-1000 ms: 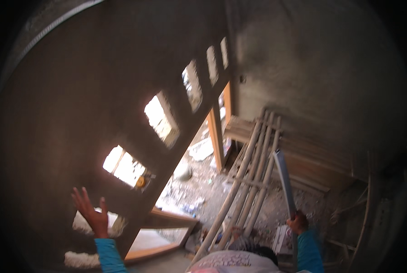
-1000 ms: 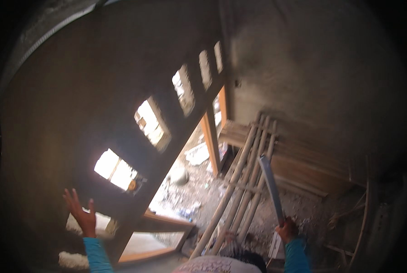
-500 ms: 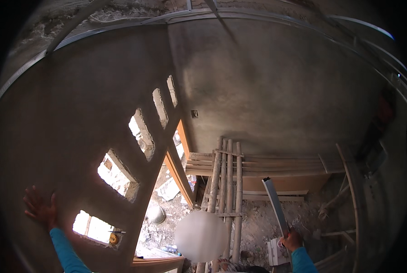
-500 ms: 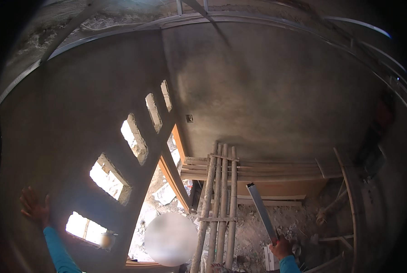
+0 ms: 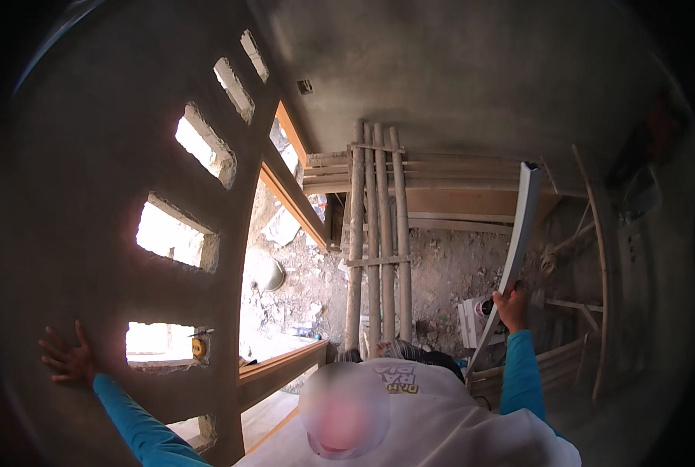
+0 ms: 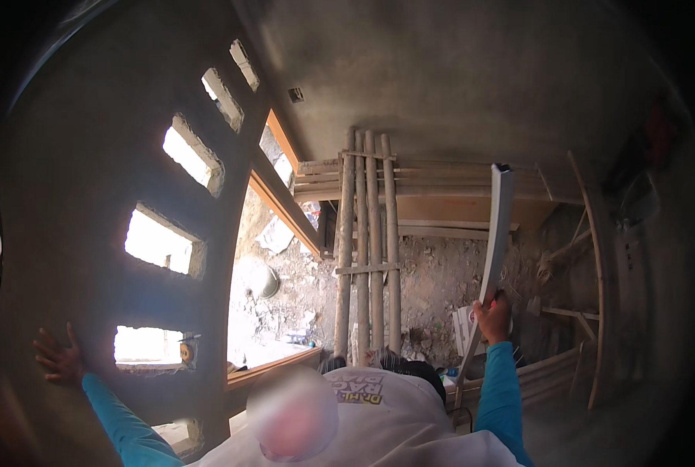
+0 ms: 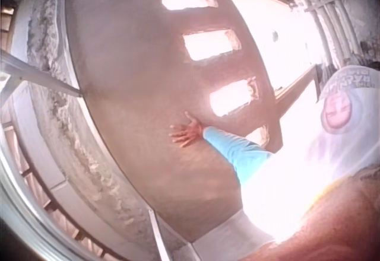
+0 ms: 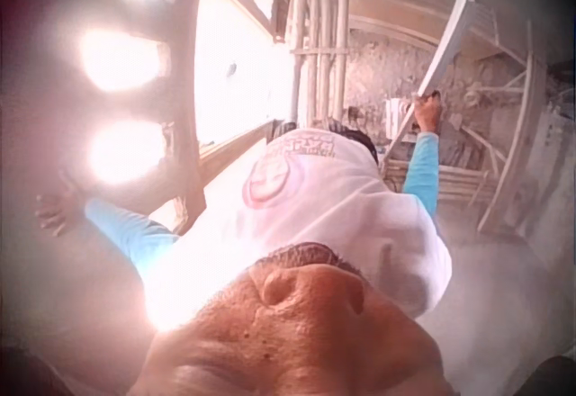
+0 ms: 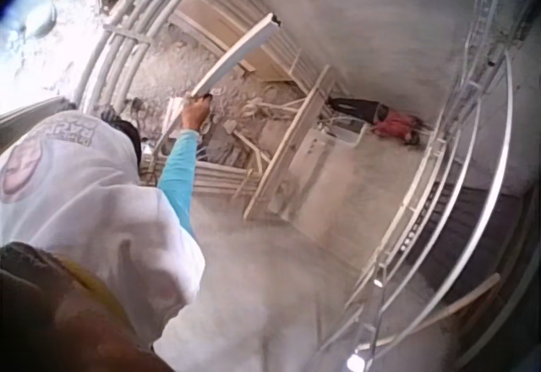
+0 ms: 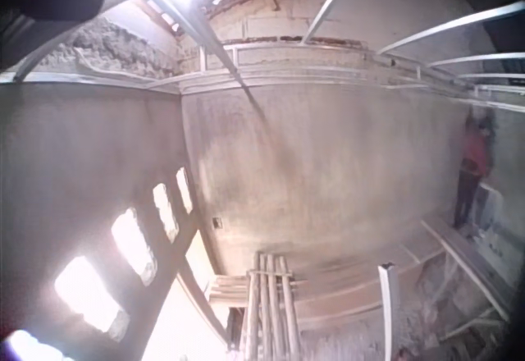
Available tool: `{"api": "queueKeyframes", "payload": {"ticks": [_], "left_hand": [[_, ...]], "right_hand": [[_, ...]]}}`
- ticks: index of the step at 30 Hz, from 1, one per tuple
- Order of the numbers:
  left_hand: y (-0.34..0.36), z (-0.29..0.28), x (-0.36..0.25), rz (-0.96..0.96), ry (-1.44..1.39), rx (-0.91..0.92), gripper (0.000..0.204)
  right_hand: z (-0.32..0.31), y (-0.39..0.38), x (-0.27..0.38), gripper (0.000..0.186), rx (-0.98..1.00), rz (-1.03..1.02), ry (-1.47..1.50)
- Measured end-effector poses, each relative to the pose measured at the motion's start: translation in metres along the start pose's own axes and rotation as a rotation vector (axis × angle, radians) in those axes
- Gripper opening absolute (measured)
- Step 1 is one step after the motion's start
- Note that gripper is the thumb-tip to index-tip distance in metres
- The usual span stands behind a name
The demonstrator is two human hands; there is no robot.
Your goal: The person uses shears to cut metal studs while standing on a wooden scaffold in an unfinished room, handling the studs and moving them into position.
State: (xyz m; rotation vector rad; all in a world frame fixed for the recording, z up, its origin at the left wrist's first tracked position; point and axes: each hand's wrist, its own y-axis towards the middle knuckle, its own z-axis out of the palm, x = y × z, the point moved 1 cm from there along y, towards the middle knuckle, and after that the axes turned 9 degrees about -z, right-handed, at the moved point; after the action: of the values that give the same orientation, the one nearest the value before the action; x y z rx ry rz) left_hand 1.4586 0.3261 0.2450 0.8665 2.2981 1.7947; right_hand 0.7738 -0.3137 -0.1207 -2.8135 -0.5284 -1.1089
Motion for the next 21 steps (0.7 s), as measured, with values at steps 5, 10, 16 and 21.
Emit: {"api": "queueKeyframes", "payload": {"ticks": [5, 10, 16, 21], "left_hand": [[-0.006, -0.033, -0.001, 0.009, 0.139, 0.1, 0.094], [0.002, 0.026, -0.016, -0.002, -0.333, -0.272, 0.096], [0.009, 0.078, -0.02, 0.014, -0.649, -0.562, 0.096], [0.014, 0.099, -0.019, -0.017, -0.597, -0.527, 0.096]], "right_hand": [[-0.006, 0.019, 0.011, 0.041, -0.051, 0.008, 0.117], [-0.014, 0.038, 0.032, 0.034, -0.115, 0.0, 0.157], [-0.013, 0.076, 0.061, 0.027, -0.368, -0.082, 0.349], [-0.003, 0.138, 0.076, 0.022, -0.58, -0.215, 0.391]]}}
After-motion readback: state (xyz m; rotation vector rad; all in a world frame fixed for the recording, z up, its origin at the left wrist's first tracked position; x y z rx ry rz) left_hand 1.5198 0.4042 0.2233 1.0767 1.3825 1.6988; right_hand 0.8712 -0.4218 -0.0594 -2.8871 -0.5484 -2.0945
